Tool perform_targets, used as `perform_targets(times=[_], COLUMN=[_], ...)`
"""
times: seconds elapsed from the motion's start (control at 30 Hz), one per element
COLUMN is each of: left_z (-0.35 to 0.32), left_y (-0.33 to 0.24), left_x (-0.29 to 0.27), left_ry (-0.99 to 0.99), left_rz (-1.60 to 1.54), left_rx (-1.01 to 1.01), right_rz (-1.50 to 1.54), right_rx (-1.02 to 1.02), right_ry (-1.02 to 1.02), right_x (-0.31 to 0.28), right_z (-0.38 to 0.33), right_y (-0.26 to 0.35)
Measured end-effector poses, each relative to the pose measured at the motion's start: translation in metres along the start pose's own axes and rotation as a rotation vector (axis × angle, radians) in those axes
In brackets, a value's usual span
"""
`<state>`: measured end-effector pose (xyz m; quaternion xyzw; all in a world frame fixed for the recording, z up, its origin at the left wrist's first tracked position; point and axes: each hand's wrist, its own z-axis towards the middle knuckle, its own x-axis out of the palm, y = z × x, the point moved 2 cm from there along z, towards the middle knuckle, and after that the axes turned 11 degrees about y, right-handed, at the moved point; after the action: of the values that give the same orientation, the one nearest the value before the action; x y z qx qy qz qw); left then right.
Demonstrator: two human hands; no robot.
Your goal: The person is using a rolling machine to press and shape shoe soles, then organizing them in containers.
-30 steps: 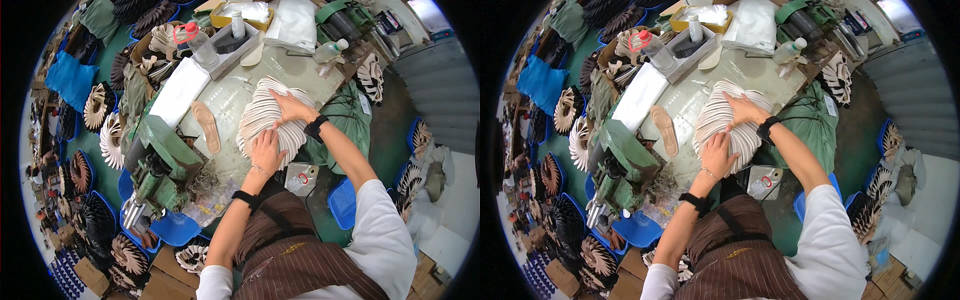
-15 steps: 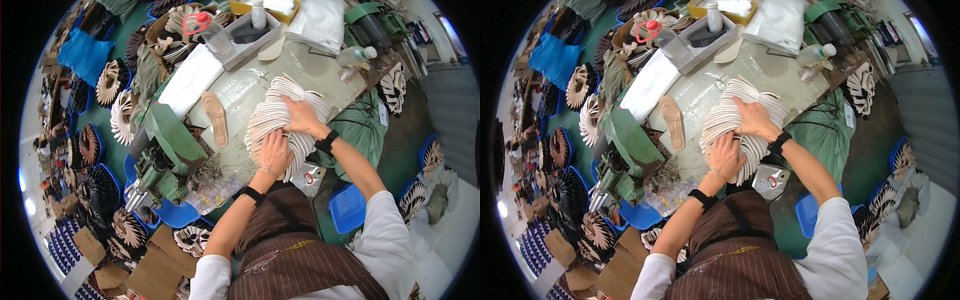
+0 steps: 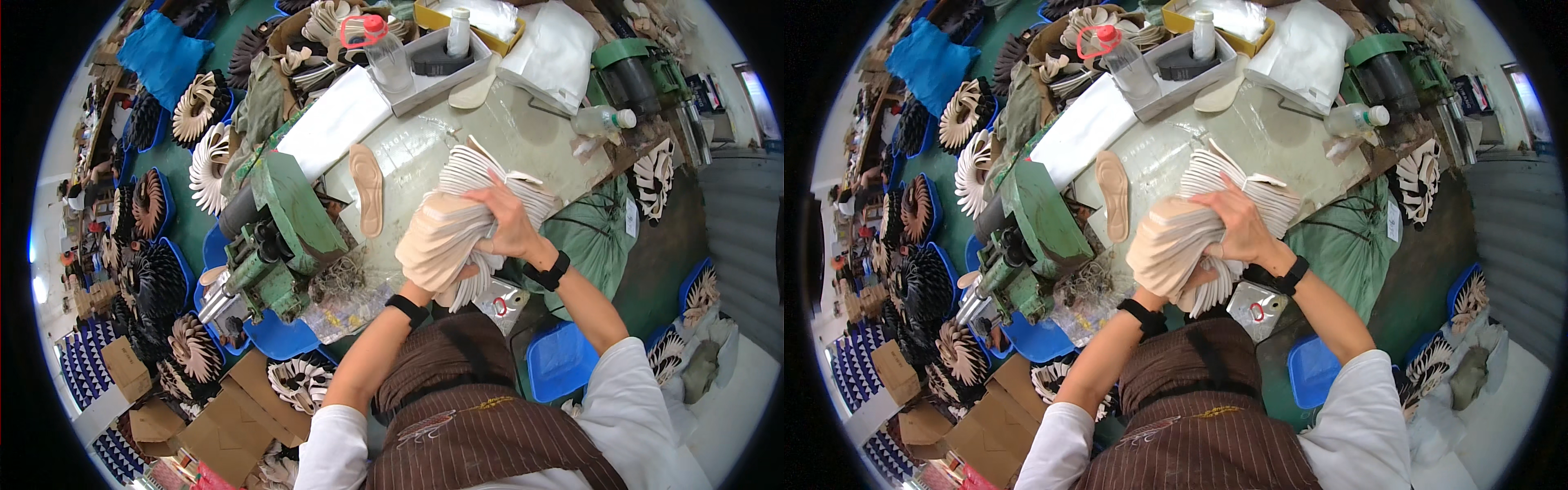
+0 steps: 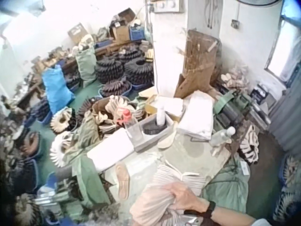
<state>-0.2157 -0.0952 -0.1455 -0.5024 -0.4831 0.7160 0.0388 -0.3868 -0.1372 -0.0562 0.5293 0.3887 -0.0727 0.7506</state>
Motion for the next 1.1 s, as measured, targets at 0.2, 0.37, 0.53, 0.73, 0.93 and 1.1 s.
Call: perform_targets(times=[0.2, 0.37, 0.53, 0.73, 0.93, 1.1], left_z=[0.03, -0.011, -0.085, -0.212, -0.332, -0.422], left_y=[-0.029, -0.091, -0.124, -0.114, -0.088, -0.056], left_x=[0.005, -0.092, -0.148, -0.178, -0.185, -0.207], left_ry=[0.427, -0.406, -0.423, -0.905, -1.065, -1.132], left_rz=[0.15, -0.435, -0.79, -1.075, -1.111, -1.097], left_rx=[-0.457, -0.282, -0.416, -0.231, -0.36, -0.391], right_rz=[0.267, 0.12, 0.113, 0.468, 1.019, 0.916], right_rx=[-0.002, 0.184, -0.138, -0.297, 0.079, 0.199], right_ry=[-0.959, -0.751, -0.295, 0.131, 0.226, 0.208], right_x=[-0.086, -0.077, 0.013, 0.056, 0.168, 0.258], right_z=[0.04, 0.034, 0.036, 0.057, 0.08, 0.102], right_y=[0.015, 0.081, 0.193, 0.264, 0.324, 0.374])
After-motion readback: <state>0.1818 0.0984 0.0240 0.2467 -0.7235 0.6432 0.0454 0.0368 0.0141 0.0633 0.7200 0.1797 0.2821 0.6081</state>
